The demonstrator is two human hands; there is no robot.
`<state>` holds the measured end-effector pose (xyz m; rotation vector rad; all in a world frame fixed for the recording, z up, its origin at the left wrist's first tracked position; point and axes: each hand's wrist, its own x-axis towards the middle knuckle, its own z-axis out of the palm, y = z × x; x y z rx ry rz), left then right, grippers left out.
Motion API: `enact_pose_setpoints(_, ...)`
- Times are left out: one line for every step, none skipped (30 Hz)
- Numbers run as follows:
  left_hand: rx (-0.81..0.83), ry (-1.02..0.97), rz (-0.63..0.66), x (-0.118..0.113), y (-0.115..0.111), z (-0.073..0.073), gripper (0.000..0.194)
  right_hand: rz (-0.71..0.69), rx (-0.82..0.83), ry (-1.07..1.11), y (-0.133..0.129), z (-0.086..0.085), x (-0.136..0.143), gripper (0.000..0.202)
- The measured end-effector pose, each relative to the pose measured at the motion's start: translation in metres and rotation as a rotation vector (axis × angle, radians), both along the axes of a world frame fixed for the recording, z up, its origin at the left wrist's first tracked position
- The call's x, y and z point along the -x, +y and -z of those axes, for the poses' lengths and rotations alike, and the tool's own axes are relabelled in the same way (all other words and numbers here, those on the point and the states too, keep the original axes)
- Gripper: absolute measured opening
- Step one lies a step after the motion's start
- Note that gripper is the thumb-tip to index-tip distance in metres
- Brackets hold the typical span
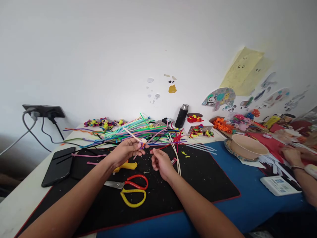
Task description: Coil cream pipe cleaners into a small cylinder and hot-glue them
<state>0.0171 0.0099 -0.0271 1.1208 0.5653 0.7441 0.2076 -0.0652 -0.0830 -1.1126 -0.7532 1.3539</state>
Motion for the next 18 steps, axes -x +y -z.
enact_pose_setpoints(0.007,-0.002,0.007,0.0,-0.001,0.0,0.034,-0.008,-0.01,-0.006,0.0,0.002,0.001,0.06)
enact_pose_setpoints(0.014,-0.003,0.013,-0.001,-0.001,0.0,0.033,-0.018,-0.019,-0.011,-0.001,0.004,0.002,0.059)
enact_pose_setpoints(0.02,-0.004,0.019,-0.001,-0.002,0.001,0.032,-0.029,-0.025,-0.015,-0.001,0.005,0.002,0.058)
enact_pose_setpoints(0.025,-0.004,0.024,-0.002,-0.002,0.001,0.032,-0.039,-0.031,-0.02,-0.001,0.005,0.003,0.057)
enact_pose_setpoints(0.029,-0.001,0.029,-0.002,-0.002,0.001,0.032,-0.044,-0.035,-0.022,-0.001,0.005,0.003,0.057)
enact_pose_setpoints(0.033,0.004,0.033,-0.002,-0.002,0.001,0.031,-0.043,-0.038,-0.021,-0.001,0.005,0.004,0.056)
enact_pose_setpoints(0.037,0.013,0.037,-0.002,-0.003,0.001,0.03,-0.038,-0.042,-0.02,-0.001,0.005,0.003,0.056)
enact_pose_setpoints(0.039,0.024,0.039,-0.002,-0.003,0.001,0.029,-0.026,-0.048,-0.019,0.0,0.004,0.003,0.055)
enact_pose_setpoints(0.042,0.036,0.039,-0.003,-0.003,0.001,0.028,-0.008,-0.056,-0.018,0.0,0.003,0.002,0.054)
enact_pose_setpoints(0.045,0.047,0.037,-0.003,-0.003,0.001,0.027,0.012,-0.066,-0.017,0.0,0.002,0.002,0.053)
enact_pose_setpoints(0.047,0.056,0.035,-0.003,-0.003,0.001,0.027,0.032,-0.077,-0.018,0.001,0.0,0.001,0.052)
enact_pose_setpoints(0.05,0.064,0.036,-0.003,-0.003,0.001,0.028,0.049,-0.089,-0.019,0.001,-0.002,0.0,0.051)
enact_pose_setpoints(0.053,0.071,0.039,-0.003,-0.003,0.002,0.029,0.061,-0.1,-0.02,0.001,-0.005,0.0,0.05)
enact_pose_setpoints(0.056,0.076,0.042,-0.003,-0.003,0.003,0.031,0.067,-0.111,-0.023,0.001,-0.008,-0.001,0.05)
enact_pose_setpoints(0.057,0.081,0.046,-0.004,-0.004,0.003,0.033,0.069,-0.122,-0.026,0.001,-0.011,-0.001,0.049)
enact_pose_setpoints(0.057,0.089,0.051,-0.004,-0.004,0.003,0.034,0.069,-0.135,-0.031,0.001,-0.014,0.0,0.049)
enact_pose_setpoints(0.056,0.096,0.056,-0.004,-0.004,0.004,0.036,0.066,-0.15,-0.037,0.001,-0.017,0.0,0.048)
enact_pose_setpoints(0.055,0.101,0.061,-0.004,-0.004,0.004,0.037,0.061,-0.162,-0.041,0.001,-0.02,0.001,0.048)
